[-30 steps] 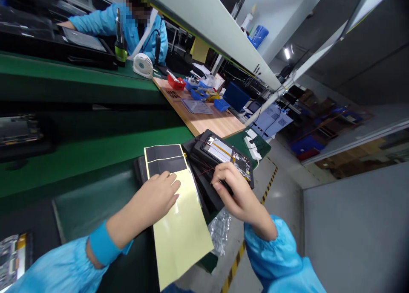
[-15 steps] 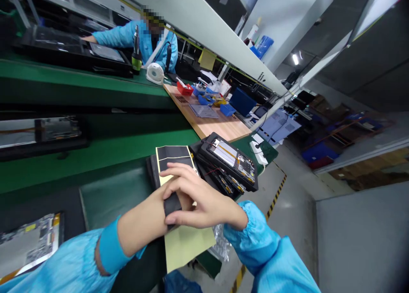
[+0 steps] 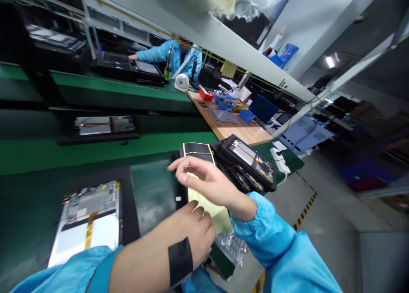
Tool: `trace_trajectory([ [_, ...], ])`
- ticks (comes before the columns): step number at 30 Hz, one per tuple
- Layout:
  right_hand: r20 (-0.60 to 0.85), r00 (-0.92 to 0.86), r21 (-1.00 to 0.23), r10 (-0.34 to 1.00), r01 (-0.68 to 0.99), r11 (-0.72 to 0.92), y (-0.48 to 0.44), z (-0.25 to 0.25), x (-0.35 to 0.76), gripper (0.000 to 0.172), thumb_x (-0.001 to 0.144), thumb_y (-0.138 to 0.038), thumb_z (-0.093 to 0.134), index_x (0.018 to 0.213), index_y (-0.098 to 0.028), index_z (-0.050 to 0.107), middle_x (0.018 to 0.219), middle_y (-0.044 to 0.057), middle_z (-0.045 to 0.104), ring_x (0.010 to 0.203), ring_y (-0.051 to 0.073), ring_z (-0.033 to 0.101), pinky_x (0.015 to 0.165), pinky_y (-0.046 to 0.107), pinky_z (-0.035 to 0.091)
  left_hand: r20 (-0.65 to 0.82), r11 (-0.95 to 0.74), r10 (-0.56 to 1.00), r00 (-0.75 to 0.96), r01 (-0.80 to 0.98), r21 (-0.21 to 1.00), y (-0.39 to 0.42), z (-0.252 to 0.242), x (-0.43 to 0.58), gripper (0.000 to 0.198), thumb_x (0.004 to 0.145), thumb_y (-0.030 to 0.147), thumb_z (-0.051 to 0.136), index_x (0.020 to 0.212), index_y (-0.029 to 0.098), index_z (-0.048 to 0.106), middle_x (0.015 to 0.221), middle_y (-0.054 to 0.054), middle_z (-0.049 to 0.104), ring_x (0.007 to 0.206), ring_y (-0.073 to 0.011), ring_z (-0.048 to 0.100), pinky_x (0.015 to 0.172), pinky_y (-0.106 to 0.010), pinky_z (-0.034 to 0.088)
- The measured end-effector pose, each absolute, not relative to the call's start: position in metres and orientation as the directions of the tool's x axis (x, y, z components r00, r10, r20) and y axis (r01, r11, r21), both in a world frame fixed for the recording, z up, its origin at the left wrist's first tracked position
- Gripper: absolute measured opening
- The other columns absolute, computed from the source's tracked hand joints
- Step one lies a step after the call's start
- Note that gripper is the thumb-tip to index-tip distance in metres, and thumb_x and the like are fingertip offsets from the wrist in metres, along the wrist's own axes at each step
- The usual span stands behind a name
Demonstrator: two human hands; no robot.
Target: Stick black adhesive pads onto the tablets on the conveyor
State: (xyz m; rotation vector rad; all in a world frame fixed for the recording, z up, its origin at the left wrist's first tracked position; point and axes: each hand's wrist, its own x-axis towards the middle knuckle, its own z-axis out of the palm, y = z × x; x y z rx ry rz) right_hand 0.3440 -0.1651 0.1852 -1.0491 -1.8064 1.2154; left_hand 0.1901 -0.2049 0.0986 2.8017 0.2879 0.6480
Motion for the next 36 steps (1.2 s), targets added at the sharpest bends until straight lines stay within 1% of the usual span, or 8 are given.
trace_trajectory([
  [4, 0.063, -0.316, -0.99, 0.947, 0.102, 0.1, -0.179, 0.163, 0.327, 0.033, 0.104, -0.042, 0.074, 0.135, -0.031, 0.072, 0.134, 0.007, 0.077, 0.127, 0.024, 0.073, 0.105, 0.041, 0.062, 0.401, -0.916, 0.341, 0.85, 0.204, 0.346, -0.229, 0.076, 0.127, 0.016, 0.11, 0.03, 0.056, 0.105, 0.022, 0.07, 0.099, -0.007, 0.078, 0.085, -0.0221, 0.072, 0.085, -0.036, 0.06],
  [7, -0.004, -0.31, -1.0, 0.951, 0.017, 0.001, -0.196, 0.133, 0.307, 0.048, 0.102, -0.045, 0.077, 0.147, -0.033, 0.067, 0.128, 0.008, 0.076, 0.116, 0.022, 0.074, 0.098, 0.037, 0.064, 0.454, -0.828, 0.551, 0.7, 0.391, 0.402, -0.222, 0.024, 0.064, 0.035, 0.112, 0.023, 0.041, 0.111, 0.024, 0.076, 0.109, -0.009, 0.081, 0.099, -0.0212, 0.075, 0.096, -0.035, 0.061],
  [13, -0.109, -0.09, -0.977, 0.99, -0.171, -0.123, -0.223, 0.044, 0.243, 0.039, 0.095, -0.053, 0.081, 0.123, -0.026, 0.08, 0.088, 0.002, 0.067, 0.077, 0.017, 0.063, 0.074, 0.03, 0.06, 0.362, -0.708, 0.703, 0.612, 0.557, 0.434, -0.153, -0.042, -0.014, 0.038, 0.113, 0.036, 0.047, 0.129, 0.031, 0.081, 0.146, -0.009, 0.076, 0.144, -0.0315, 0.064, 0.126, -0.058, 0.047],
  [16, -0.072, 0.071, -0.992, 0.995, -0.111, -0.064, -0.226, 0.009, 0.225, 0.03, 0.093, -0.051, 0.082, 0.104, -0.024, 0.084, 0.09, 0.004, 0.071, 0.078, 0.019, 0.063, 0.075, 0.031, 0.058, 0.303, -0.719, 0.672, 0.675, 0.498, 0.485, -0.125, -0.044, -0.014, 0.034, 0.111, 0.04, 0.053, 0.119, 0.033, 0.085, 0.141, -0.006, 0.078, 0.144, -0.0298, 0.063, 0.128, -0.055, 0.043],
  [20, -0.041, 0.135, -0.998, 0.99, -0.06, -0.033, -0.224, -0.016, 0.226, 0.027, 0.092, -0.05, 0.082, 0.1, -0.024, 0.083, 0.101, 0.006, 0.075, 0.089, 0.022, 0.067, 0.085, 0.034, 0.059, 0.272, -0.725, 0.613, 0.742, 0.392, 0.566, -0.103, -0.037, -0.006, 0.033, 0.109, 0.04, 0.057, 0.096, 0.032, 0.086, 0.119, -0.004, 0.083, 0.128, -0.025, 0.07, 0.122, -0.043, 0.047],
  [28, 0.039, 0.074, -0.997, 0.997, 0.068, 0.034, -0.234, -0.036, 0.22, 0.034, 0.095, -0.03, 0.079, 0.128, -0.027, 0.07, 0.125, 0.01, 0.074, 0.115, 0.024, 0.077, 0.094, 0.033, 0.066, 0.253, -0.67, 0.573, 0.779, 0.268, 0.692, -0.07, -0.031, -0.012, 0.043, 0.108, 0.052, 0.061, 0.081, 0.027, 0.083, 0.109, -0.003, 0.079, 0.108, -0.0205, 0.07, 0.106, -0.033, 0.051],
  [32, 0.235, 0.081, -0.92, 0.969, 0.34, 0.195, -0.244, -0.039, 0.202, 0.052, 0.095, -0.012, 0.07, 0.144, -0.028, 0.059, 0.135, 0.012, 0.07, 0.106, 0.021, 0.082, 0.096, 0.035, 0.069, 0.203, -0.635, 0.547, 0.812, 0.245, 0.732, -0.055, -0.029, -0.015, 0.034, 0.102, 0.051, 0.07, 0.084, 0.026, 0.083, 0.122, -0.004, 0.076, 0.115, -0.0225, 0.069, 0.099, -0.03, 0.053],
  [36, 0.443, 0.07, -0.774, 0.894, 0.532, 0.342, -0.249, -0.041, 0.187, 0.053, 0.099, -0.008, 0.063, 0.148, -0.028, 0.056, 0.128, 0.011, 0.071, 0.094, 0.021, 0.083, 0.084, 0.035, 0.071, 0.129, -0.629, 0.511, 0.85, 0.268, 0.729, -0.046, -0.026, -0.012, 0.017, 0.094, 0.038, 0.076, 0.085, 0.025, 0.083, 0.127, -0.005, 0.074, 0.118, -0.0237, 0.066, 0.095, -0.029, 0.052],
])
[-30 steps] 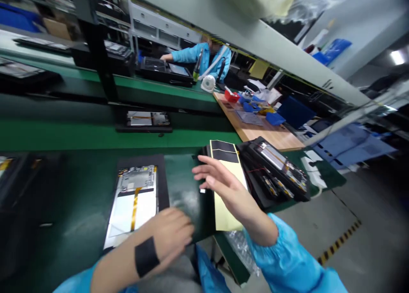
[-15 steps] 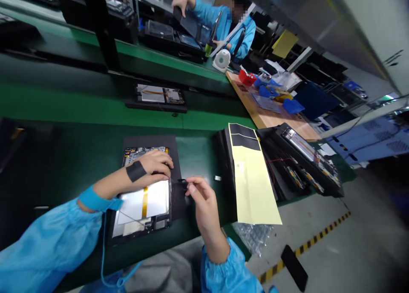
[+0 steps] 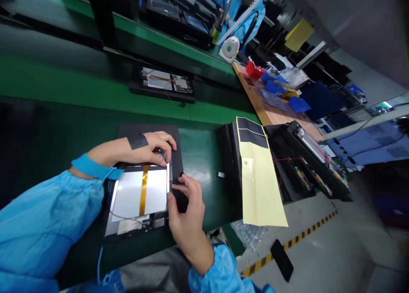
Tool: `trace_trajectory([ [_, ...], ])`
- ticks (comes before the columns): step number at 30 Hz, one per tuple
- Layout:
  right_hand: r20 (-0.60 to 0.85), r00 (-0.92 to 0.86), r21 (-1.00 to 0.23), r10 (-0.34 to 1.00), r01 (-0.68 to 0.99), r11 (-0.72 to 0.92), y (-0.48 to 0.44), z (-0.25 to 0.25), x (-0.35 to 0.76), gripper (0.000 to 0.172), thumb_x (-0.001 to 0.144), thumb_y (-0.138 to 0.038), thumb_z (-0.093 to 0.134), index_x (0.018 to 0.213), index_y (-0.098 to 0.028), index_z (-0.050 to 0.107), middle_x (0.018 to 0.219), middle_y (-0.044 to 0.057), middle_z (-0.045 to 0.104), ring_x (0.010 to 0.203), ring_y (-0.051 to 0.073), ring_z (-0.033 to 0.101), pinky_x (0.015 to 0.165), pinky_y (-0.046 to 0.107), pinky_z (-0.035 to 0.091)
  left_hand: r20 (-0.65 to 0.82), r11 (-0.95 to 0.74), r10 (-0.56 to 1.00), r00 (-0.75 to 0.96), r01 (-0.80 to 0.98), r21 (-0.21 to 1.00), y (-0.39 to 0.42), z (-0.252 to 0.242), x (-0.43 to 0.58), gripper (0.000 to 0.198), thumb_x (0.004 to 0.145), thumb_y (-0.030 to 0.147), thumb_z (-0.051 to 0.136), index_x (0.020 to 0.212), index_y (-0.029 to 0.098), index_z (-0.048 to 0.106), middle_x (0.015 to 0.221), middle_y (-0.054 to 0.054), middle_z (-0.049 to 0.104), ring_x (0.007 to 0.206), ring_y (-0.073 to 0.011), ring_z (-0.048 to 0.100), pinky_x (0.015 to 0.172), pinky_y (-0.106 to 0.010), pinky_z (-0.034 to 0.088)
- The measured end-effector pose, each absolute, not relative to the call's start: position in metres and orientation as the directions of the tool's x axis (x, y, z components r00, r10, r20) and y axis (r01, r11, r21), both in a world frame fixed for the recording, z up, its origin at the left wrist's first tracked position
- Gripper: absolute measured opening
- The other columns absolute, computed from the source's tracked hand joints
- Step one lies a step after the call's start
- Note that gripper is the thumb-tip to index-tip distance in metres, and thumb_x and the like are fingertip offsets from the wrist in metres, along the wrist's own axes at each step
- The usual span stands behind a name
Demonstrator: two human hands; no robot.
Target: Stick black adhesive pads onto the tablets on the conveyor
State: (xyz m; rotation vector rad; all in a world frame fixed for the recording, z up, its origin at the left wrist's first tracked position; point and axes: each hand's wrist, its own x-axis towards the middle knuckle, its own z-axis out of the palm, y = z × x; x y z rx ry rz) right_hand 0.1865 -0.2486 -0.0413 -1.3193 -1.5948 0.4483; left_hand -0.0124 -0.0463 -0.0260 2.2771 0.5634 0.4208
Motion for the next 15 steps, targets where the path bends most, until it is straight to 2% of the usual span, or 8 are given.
trace_trajectory([
  [3, 0.494, 0.087, -0.735, 0.865, 0.574, 0.362, -0.25, -0.041, 0.181, 0.049, 0.102, -0.008, 0.06, 0.147, -0.027, 0.058, 0.125, 0.011, 0.069, 0.096, 0.021, 0.083, 0.083, 0.035, 0.072, 0.155, -0.66, 0.519, 0.841, 0.279, 0.697, -0.049, -0.027, -0.007, 0.012, 0.092, 0.027, 0.074, 0.083, 0.025, 0.081, 0.124, -0.003, 0.075, 0.119, -0.0234, 0.065, 0.1, -0.031, 0.05],
  [7, 0.495, 0.129, -0.751, 0.859, 0.56, 0.349, -0.254, -0.039, 0.179, 0.045, 0.103, -0.007, 0.06, 0.144, -0.027, 0.06, 0.126, 0.011, 0.066, 0.097, 0.02, 0.082, 0.086, 0.035, 0.073, 0.195, -0.679, 0.554, 0.809, 0.304, 0.668, -0.06, -0.032, -0.002, 0.016, 0.092, 0.02, 0.068, 0.083, 0.026, 0.081, 0.124, -0.002, 0.075, 0.119, -0.0236, 0.065, 0.11, -0.037, 0.045],
  [12, 0.464, 0.122, -0.761, 0.877, 0.562, 0.325, -0.263, -0.039, 0.176, 0.048, 0.101, -0.006, 0.064, 0.143, -0.028, 0.06, 0.127, 0.011, 0.07, 0.109, 0.023, 0.083, 0.094, 0.037, 0.072, 0.25, -0.71, 0.562, 0.788, 0.305, 0.635, -0.07, -0.034, 0.001, 0.03, 0.093, 0.012, 0.06, 0.088, 0.029, 0.083, 0.125, 0.001, 0.077, 0.123, -0.0226, 0.065, 0.112, -0.038, 0.043],
  [15, 0.454, 0.125, -0.771, 0.882, 0.551, 0.319, -0.264, -0.041, 0.172, 0.049, 0.101, -0.005, 0.063, 0.143, -0.029, 0.061, 0.13, 0.011, 0.07, 0.11, 0.023, 0.084, 0.095, 0.035, 0.072, 0.294, -0.753, 0.544, 0.786, 0.303, 0.584, -0.077, -0.031, 0.003, 0.037, 0.09, 0.007, 0.056, 0.083, 0.03, 0.084, 0.12, 0.002, 0.079, 0.121, -0.0214, 0.065, 0.108, -0.037, 0.045],
])
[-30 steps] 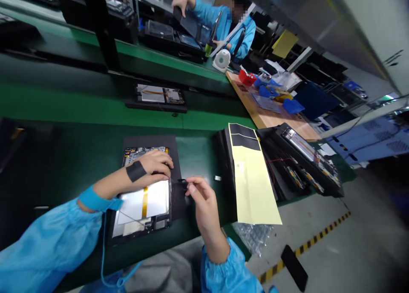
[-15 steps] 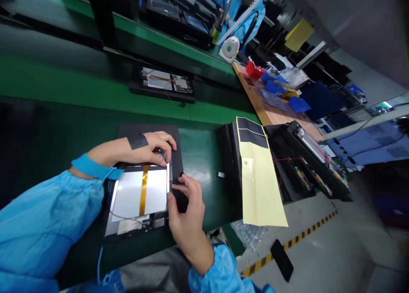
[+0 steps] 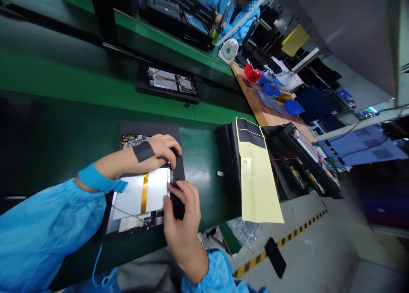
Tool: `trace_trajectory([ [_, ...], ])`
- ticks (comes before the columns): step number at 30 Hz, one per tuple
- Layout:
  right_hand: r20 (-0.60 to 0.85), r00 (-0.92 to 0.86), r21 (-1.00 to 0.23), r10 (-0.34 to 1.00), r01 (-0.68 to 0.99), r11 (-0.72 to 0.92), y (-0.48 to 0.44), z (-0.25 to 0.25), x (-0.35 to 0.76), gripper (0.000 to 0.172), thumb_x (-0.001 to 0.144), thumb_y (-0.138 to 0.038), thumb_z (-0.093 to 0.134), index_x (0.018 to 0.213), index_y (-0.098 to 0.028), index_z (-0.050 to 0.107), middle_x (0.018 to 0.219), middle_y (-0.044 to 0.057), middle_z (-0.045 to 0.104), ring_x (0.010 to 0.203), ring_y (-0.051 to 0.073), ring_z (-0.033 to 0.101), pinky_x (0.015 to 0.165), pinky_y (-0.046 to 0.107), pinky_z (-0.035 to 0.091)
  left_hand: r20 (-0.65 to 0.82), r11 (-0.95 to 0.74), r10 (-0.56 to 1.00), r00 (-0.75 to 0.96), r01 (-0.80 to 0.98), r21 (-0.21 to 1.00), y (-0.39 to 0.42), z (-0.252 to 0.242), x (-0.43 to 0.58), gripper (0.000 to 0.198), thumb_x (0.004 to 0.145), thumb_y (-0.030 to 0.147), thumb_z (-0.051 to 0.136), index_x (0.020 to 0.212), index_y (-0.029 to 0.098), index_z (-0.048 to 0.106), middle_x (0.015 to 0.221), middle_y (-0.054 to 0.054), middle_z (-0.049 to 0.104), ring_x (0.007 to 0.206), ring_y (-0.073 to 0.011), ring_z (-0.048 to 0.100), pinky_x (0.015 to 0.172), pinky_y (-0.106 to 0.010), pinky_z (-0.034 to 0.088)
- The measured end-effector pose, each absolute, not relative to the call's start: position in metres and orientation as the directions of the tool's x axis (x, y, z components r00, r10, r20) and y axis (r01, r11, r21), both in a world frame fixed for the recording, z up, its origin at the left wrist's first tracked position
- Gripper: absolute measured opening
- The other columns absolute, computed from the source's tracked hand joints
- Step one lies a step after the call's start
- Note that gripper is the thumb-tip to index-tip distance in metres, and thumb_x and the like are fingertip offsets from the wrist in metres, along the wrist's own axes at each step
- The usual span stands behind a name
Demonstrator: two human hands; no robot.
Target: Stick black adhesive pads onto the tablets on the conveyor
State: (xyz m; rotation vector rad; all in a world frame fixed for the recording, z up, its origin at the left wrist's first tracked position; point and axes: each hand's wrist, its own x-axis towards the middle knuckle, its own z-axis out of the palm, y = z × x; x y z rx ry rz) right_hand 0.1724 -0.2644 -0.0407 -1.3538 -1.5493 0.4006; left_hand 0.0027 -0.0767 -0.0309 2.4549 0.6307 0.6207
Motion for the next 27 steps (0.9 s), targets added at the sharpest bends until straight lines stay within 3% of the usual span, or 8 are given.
trace_trajectory([
  [3, 0.439, 0.144, -0.805, 0.887, 0.501, 0.317, -0.261, -0.042, 0.171, 0.053, 0.101, -0.002, 0.06, 0.147, -0.03, 0.058, 0.135, 0.011, 0.065, 0.102, 0.019, 0.086, 0.091, 0.031, 0.072, 0.35, -0.819, 0.525, 0.776, 0.348, 0.457, -0.091, -0.022, 0.003, 0.038, 0.09, 0.005, 0.053, 0.086, 0.028, 0.083, 0.115, -0.002, 0.078, 0.117, -0.0235, 0.065, 0.104, -0.04, 0.047],
  [7, 0.406, 0.19, -0.844, 0.894, 0.453, 0.286, -0.256, -0.042, 0.169, 0.051, 0.103, -0.003, 0.06, 0.146, -0.03, 0.058, 0.134, 0.01, 0.065, 0.096, 0.017, 0.087, 0.088, 0.028, 0.072, 0.468, -0.89, 0.453, 0.759, 0.357, 0.282, -0.122, -0.013, -0.001, 0.032, 0.101, 0.012, 0.052, 0.111, 0.024, 0.08, 0.113, -0.007, 0.079, 0.11, -0.0259, 0.069, 0.098, -0.042, 0.053],
  [12, 0.418, 0.237, -0.839, 0.877, 0.47, 0.273, -0.253, -0.042, 0.165, 0.05, 0.102, -0.004, 0.059, 0.145, -0.028, 0.058, 0.132, 0.011, 0.064, 0.091, 0.017, 0.085, 0.085, 0.031, 0.073, 0.519, -0.924, 0.362, 0.774, 0.227, 0.307, -0.145, -0.031, -0.009, 0.03, 0.11, 0.015, 0.048, 0.111, 0.022, 0.077, 0.109, -0.007, 0.082, 0.104, -0.0218, 0.075, 0.098, -0.035, 0.059],
  [16, 0.427, 0.256, -0.842, 0.867, 0.462, 0.279, -0.255, -0.043, 0.164, 0.051, 0.102, -0.005, 0.06, 0.147, -0.028, 0.057, 0.135, 0.012, 0.063, 0.092, 0.017, 0.086, 0.085, 0.032, 0.073, 0.538, -0.922, 0.387, 0.749, 0.323, 0.214, -0.144, -0.058, -0.016, 0.035, 0.117, 0.022, 0.043, 0.12, 0.02, 0.078, 0.127, -0.006, 0.084, 0.127, -0.0221, 0.074, 0.117, -0.038, 0.053],
  [20, 0.419, 0.211, -0.85, 0.883, 0.433, 0.3, -0.268, -0.048, 0.166, 0.059, 0.1, -0.004, 0.064, 0.152, -0.031, 0.054, 0.143, 0.013, 0.063, 0.103, 0.022, 0.087, 0.092, 0.035, 0.073, 0.555, -0.908, 0.414, 0.722, 0.368, 0.199, -0.141, -0.067, -0.02, 0.039, 0.119, 0.031, 0.041, 0.137, 0.023, 0.075, 0.138, -0.005, 0.081, 0.136, -0.0224, 0.071, 0.121, -0.041, 0.05],
  [24, 0.376, 0.175, -0.881, 0.91, 0.373, 0.292, -0.276, -0.045, 0.176, 0.055, 0.099, -0.006, 0.066, 0.148, -0.03, 0.058, 0.147, 0.014, 0.063, 0.105, 0.023, 0.087, 0.095, 0.036, 0.071, 0.52, -0.898, 0.436, 0.735, 0.39, 0.202, -0.139, -0.05, -0.02, 0.034, 0.116, 0.028, 0.048, 0.121, 0.028, 0.082, 0.131, -0.004, 0.083, 0.126, -0.0247, 0.072, 0.107, -0.042, 0.052],
  [27, 0.235, 0.18, -0.939, 0.955, 0.295, 0.176, -0.266, -0.028, 0.193, 0.034, 0.099, -0.014, 0.069, 0.131, -0.025, 0.069, 0.12, 0.008, 0.072, 0.086, 0.016, 0.082, 0.083, 0.031, 0.068, 0.542, -0.885, 0.45, 0.71, 0.436, 0.163, -0.135, -0.038, -0.019, 0.031, 0.112, 0.028, 0.055, 0.11, 0.032, 0.086, 0.123, -0.005, 0.083, 0.118, -0.0278, 0.07, 0.101, -0.045, 0.048],
])
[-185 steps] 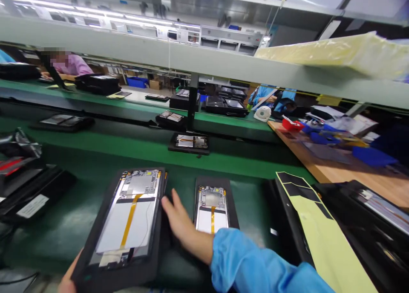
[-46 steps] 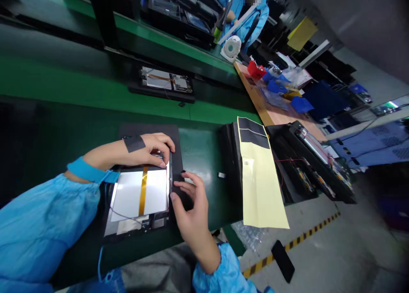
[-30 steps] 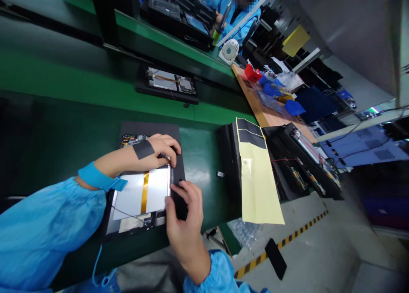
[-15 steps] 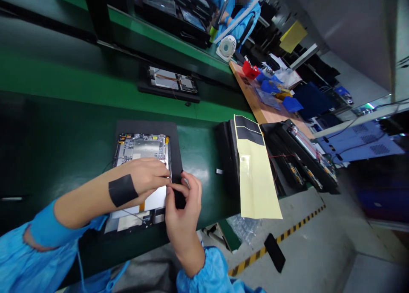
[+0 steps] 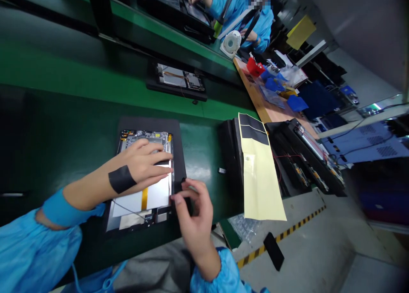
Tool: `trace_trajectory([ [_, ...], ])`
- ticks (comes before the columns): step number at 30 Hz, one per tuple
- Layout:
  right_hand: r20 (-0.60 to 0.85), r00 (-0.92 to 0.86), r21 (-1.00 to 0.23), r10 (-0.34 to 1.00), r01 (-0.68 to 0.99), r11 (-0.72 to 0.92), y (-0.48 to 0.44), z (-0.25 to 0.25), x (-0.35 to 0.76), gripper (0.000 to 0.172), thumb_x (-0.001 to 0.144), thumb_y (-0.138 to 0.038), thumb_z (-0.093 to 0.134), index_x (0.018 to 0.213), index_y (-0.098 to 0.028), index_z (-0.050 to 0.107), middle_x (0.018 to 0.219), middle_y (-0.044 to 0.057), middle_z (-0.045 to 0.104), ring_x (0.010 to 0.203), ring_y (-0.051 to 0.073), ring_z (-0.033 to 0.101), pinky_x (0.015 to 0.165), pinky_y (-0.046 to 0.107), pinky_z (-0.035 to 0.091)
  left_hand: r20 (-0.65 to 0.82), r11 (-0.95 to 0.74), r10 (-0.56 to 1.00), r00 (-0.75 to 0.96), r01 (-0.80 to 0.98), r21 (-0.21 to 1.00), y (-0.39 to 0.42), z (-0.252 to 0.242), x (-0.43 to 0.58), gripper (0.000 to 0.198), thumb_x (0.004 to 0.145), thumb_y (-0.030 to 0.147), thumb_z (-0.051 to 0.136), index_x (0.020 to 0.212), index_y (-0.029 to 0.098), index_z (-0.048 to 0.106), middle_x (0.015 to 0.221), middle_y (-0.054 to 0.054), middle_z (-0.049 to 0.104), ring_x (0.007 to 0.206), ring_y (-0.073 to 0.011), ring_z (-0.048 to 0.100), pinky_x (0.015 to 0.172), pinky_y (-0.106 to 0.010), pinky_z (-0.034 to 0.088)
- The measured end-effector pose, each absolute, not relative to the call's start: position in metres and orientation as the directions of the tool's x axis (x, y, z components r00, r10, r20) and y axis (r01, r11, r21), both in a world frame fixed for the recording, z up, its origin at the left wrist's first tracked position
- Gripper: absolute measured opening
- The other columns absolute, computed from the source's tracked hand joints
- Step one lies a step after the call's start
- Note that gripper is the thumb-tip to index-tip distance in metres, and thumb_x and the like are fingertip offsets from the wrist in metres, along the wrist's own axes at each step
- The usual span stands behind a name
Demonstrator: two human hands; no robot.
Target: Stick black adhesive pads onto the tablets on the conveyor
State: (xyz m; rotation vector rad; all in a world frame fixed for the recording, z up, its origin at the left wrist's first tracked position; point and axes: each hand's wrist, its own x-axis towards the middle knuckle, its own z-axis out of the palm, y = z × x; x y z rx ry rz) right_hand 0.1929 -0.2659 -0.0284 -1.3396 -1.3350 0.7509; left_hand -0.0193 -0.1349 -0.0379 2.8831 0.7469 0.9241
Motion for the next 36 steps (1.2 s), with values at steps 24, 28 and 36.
trace_trajectory([
  [24, -0.456, -0.302, -0.889, 0.837, 0.211, -0.407, -0.185, 0.014, 0.213, 0.027, 0.086, -0.039, 0.075, 0.103, -0.021, 0.064, 0.05, -0.017, 0.042, 0.04, 0.006, 0.035, 0.043, 0.019, 0.026, 0.58, -0.906, 0.421, 0.697, 0.349, 0.238, -0.123, -0.049, -0.019, 0.031, 0.111, 0.022, 0.052, 0.098, 0.028, 0.08, 0.113, -0.004, 0.08, 0.116, -0.0264, 0.066, 0.105, -0.045, 0.048],
  [28, -0.433, -0.276, -0.893, 0.858, 0.26, -0.367, -0.185, 0.015, 0.209, 0.018, 0.088, -0.034, 0.069, 0.101, -0.022, 0.063, 0.05, -0.017, 0.039, 0.041, 0.007, 0.035, 0.044, 0.019, 0.026, 0.576, -0.895, 0.446, 0.685, 0.356, 0.269, -0.124, -0.046, -0.018, 0.032, 0.11, 0.022, 0.052, 0.097, 0.027, 0.08, 0.113, -0.004, 0.079, 0.118, -0.027, 0.067, 0.104, -0.045, 0.047],
  [36, -0.398, -0.17, -0.853, 0.902, 0.431, -0.295, -0.19, 0.014, 0.2, 0.01, 0.09, -0.022, 0.064, 0.099, -0.024, 0.061, 0.052, -0.015, 0.04, 0.044, 0.009, 0.039, 0.05, 0.019, 0.031, 0.542, -0.866, 0.5, 0.675, 0.379, 0.327, -0.126, -0.045, -0.017, 0.03, 0.109, 0.023, 0.056, 0.098, 0.029, 0.082, 0.114, -0.004, 0.08, 0.117, -0.0269, 0.067, 0.104, -0.044, 0.046],
])
